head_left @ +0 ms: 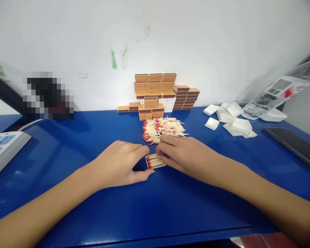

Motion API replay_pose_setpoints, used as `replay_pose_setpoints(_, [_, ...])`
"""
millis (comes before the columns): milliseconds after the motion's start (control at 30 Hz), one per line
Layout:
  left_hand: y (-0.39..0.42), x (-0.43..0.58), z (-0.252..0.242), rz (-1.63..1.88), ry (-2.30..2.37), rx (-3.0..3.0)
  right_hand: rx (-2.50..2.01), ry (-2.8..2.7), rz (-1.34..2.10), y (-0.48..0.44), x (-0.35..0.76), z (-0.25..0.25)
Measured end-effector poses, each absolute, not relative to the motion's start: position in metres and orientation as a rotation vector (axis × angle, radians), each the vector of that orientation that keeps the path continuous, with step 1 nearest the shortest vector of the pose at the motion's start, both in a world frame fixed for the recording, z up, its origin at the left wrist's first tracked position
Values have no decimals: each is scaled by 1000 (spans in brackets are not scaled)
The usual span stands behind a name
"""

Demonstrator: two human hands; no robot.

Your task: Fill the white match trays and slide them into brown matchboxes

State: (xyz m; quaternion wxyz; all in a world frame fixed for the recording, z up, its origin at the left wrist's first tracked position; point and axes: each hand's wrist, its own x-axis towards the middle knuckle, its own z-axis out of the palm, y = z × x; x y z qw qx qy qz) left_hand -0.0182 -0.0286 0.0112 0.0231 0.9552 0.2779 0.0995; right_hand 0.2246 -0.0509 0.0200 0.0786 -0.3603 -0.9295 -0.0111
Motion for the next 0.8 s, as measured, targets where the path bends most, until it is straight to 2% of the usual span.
replay_pose_setpoints(800, [-27,-20,10,314,854,2961,-1149,-2694,104,-47,228,13])
